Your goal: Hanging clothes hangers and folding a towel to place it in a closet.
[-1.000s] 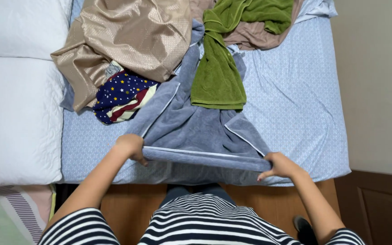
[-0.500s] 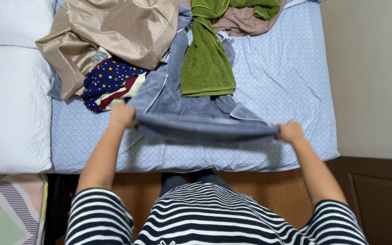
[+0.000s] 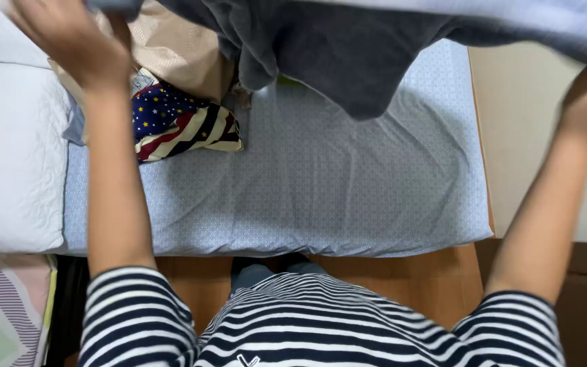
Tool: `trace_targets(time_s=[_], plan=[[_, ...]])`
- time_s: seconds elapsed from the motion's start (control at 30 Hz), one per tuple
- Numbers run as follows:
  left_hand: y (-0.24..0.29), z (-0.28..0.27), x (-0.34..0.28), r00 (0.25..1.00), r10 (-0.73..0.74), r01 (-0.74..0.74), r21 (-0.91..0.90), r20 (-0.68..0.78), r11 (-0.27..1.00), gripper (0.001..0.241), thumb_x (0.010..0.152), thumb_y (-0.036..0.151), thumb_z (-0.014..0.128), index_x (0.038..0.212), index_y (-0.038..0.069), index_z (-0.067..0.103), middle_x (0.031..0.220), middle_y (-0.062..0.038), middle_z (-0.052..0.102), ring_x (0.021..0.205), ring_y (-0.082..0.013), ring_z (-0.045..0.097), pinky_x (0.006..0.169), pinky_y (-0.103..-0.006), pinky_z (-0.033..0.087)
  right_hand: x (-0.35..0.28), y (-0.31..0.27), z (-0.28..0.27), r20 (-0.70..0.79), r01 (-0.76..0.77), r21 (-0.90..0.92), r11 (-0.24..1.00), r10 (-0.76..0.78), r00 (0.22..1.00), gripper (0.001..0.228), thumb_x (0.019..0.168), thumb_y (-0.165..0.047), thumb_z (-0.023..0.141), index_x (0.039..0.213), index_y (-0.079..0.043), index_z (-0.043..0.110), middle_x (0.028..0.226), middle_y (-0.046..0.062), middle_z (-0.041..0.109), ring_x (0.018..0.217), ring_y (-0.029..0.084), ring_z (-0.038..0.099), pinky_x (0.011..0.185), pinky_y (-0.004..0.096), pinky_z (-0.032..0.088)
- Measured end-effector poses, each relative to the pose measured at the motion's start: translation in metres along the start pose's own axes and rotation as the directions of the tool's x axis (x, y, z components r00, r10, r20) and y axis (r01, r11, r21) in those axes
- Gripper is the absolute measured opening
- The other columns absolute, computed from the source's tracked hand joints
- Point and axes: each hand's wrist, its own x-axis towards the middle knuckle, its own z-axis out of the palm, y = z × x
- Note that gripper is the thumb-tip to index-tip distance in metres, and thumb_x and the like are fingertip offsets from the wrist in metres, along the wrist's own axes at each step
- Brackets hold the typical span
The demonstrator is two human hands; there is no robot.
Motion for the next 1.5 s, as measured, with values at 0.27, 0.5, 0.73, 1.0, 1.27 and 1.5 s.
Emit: trace_targets(time_s=[0.27, 0.5, 0.73, 1.0, 1.27, 1.5], plan=[[0.084, 0.093, -0.426, 0.24, -0.117, 0.145, 0.083, 0.964, 0.986, 0.054, 0.084, 0.02, 0.076, 0.134, 0.012, 0.057, 0.12, -0.015, 0.073, 0.118, -0.0373, 0.064, 0.096, -0.0472, 0.056, -0.48, -0.042, 0.094, 0.929, -0.192, -0.318, 0.929, 0.345, 0.132, 0.044, 0.086, -0.019, 0.065, 0.129, -0.027, 0.072, 0.122, 0.015, 0.074, 0.113, 0.036, 0.069, 0.097, 0.048, 0.056], [0.09, 0.089, -0.497, -0.097, -0.195, 0.132, 0.207, 0.976, 0.969, 0.04, 0.083, 0.021, 0.076, 0.122, 0.014, 0.07, 0.131, -0.013, 0.07, 0.124, -0.0335, 0.065, 0.102, -0.0416, 0.056, -0.492, -0.095, 0.018, 0.789, -0.275, -0.611, 0.742, 0.601, -0.13, 0.046, 0.09, -0.026, 0.068, 0.136, -0.035, 0.068, 0.131, 0.01, 0.07, 0.125, 0.027, 0.065, 0.107, 0.042, 0.05], [0.071, 0.092, -0.371, 0.38, -0.236, 0.17, 0.184, 0.894, 0.968, 0.037, 0.084, 0.034, 0.076, 0.112, 0.01, 0.072, 0.118, -0.015, 0.069, 0.111, -0.0365, 0.067, 0.089, -0.0499, 0.057, -0.447, -0.027, 0.075, 0.695, -0.871, -0.401, 0.285, 0.714, -0.086, 0.029, 0.101, -0.032, 0.059, 0.121, -0.014, 0.068, 0.101, 0.017, 0.071, 0.077, 0.032, 0.067, 0.067, 0.047, 0.055], [0.094, 0.012, -0.188, 0.956, -0.158, 0.188, -0.1, 0.248, 0.977, 0.034, 0.078, 0.041, 0.083, 0.088, 0.01, 0.073, 0.096, -0.005, 0.066, 0.1, -0.0294, 0.053, 0.095, -0.0446, 0.038, -0.277, 0.046, 0.07, 0.125, -0.714, 0.437, 0.547, 0.749, 0.651, 0.031, 0.094, 0.009, 0.043, 0.109, 0.001, 0.07, 0.104, 0.01, 0.071, 0.1, 0.019, 0.066, 0.092, 0.034, 0.058], [0.127, -0.018, -0.382, 0.846, -0.076, 0.238, -0.246, 0.528, 0.94, 0.045, 0.08, 0.025, 0.08, 0.118, 0.007, 0.063, 0.083, -0.006, 0.058, 0.072, -0.0225, 0.053, 0.061, -0.0346, 0.047, -0.353, -0.001, -0.026, 0.387, -0.869, 0.251, 0.426, 0.779, 0.494, 0.076, 0.082, 0.005, 0.047, 0.156, -0.011, 0.037, 0.155, 0.019, 0.051, 0.145, 0.031, 0.054, 0.119, 0.044, 0.043], [0.185, 0.016, -0.459, 0.426, -0.048, 0.375, -0.128, 0.903, 0.918, 0.044, 0.072, 0.017, 0.083, 0.108, 0.008, 0.06, 0.095, -0.018, 0.069, 0.101, -0.0374, 0.065, 0.089, -0.0479, 0.054, -0.496, -0.106, 0.021, 0.926, -0.499, -0.224, 0.837, 0.343, 0.159, 0.085, 0.072, -0.028, 0.088, 0.147, -0.009, 0.054, 0.149, 0.017, 0.057, 0.137, 0.032, 0.054, 0.117, 0.04, 0.045]])
